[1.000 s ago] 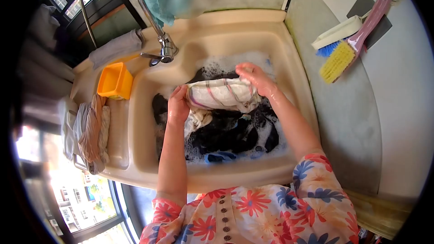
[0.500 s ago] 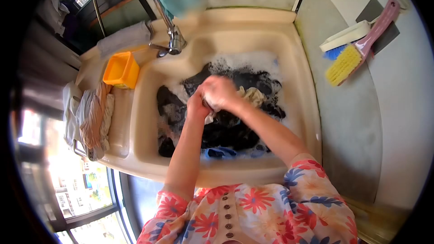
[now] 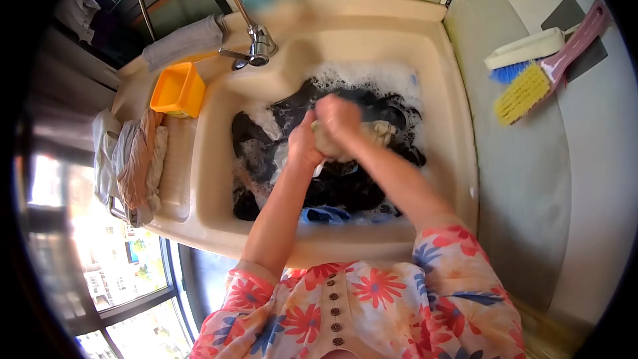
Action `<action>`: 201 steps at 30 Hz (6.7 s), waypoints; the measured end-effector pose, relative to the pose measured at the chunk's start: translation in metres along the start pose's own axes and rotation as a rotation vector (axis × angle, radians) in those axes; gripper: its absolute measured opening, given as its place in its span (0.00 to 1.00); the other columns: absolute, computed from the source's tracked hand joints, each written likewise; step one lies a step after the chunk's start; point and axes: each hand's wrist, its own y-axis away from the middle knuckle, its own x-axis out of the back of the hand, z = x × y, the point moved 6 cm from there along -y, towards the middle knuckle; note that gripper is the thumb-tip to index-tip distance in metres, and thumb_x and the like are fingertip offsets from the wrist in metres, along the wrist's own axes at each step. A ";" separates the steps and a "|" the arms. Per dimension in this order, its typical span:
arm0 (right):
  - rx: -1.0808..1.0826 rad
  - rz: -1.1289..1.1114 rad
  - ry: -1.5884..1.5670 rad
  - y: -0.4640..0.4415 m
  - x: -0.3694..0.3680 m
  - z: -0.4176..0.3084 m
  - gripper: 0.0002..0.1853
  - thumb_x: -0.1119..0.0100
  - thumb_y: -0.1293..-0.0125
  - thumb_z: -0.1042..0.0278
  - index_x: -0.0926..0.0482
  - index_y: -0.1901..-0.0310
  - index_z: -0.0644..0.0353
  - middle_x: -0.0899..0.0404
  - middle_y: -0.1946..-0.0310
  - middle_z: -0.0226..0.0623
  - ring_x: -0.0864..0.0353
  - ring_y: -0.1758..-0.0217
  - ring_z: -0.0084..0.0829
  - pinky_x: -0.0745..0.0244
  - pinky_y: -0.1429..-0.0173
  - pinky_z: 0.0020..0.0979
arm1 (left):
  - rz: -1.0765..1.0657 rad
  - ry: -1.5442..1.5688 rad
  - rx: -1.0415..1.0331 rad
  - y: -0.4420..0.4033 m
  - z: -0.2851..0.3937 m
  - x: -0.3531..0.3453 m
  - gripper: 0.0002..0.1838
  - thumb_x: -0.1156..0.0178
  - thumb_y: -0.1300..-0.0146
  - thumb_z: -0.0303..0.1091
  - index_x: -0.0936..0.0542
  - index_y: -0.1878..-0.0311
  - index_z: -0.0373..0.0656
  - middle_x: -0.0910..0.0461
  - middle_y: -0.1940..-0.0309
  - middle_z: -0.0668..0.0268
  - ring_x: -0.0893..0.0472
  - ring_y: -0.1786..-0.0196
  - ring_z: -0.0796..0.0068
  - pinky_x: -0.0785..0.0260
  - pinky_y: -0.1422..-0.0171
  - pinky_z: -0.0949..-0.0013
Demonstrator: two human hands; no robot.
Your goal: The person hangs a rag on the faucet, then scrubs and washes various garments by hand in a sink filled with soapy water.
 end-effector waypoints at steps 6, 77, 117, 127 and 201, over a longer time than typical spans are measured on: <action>-0.162 0.080 -0.561 -0.040 0.064 0.039 0.15 0.51 0.40 0.58 0.26 0.75 0.61 0.26 0.80 0.34 0.29 0.76 0.28 0.34 0.69 0.30 | -0.040 -1.626 -0.551 0.021 0.060 -0.009 0.26 0.33 0.58 0.49 0.23 0.60 0.39 0.22 0.64 0.57 0.22 0.61 0.57 0.31 0.57 0.60; -0.134 -0.546 -0.499 0.020 0.026 0.030 0.08 0.42 0.48 0.68 0.23 0.67 0.62 0.26 0.73 0.28 0.29 0.69 0.19 0.34 0.65 0.21 | -0.113 -0.477 -0.434 0.008 0.099 0.050 0.07 0.37 0.51 0.27 0.27 0.76 0.46 0.26 0.77 0.72 0.29 0.77 0.84 0.42 0.75 0.80; 0.047 -0.174 -0.246 0.025 0.025 -0.014 0.17 0.37 0.47 0.54 0.27 0.71 0.61 0.24 0.78 0.36 0.25 0.75 0.29 0.30 0.68 0.28 | -0.417 0.048 -0.001 0.011 0.047 0.002 0.28 0.62 0.33 0.51 0.33 0.44 0.35 0.30 0.48 0.59 0.35 0.42 0.64 0.42 0.40 0.61; -0.317 -0.314 -1.264 0.022 0.028 0.014 0.08 0.50 0.38 0.68 0.26 0.63 0.64 0.22 0.65 0.38 0.21 0.64 0.30 0.27 0.56 0.33 | -0.288 -1.133 -0.395 -0.002 0.047 0.022 0.19 0.43 0.48 0.31 0.25 0.51 0.37 0.22 0.58 0.61 0.24 0.56 0.70 0.32 0.51 0.69; -0.379 -0.306 -0.941 0.023 0.036 0.029 0.06 0.48 0.44 0.69 0.26 0.73 0.62 0.22 0.74 0.35 0.22 0.72 0.24 0.28 0.68 0.23 | -0.185 -0.435 -0.328 0.006 0.057 0.016 0.11 0.46 0.41 0.33 0.23 0.60 0.37 0.23 0.70 0.68 0.26 0.71 0.80 0.34 0.68 0.76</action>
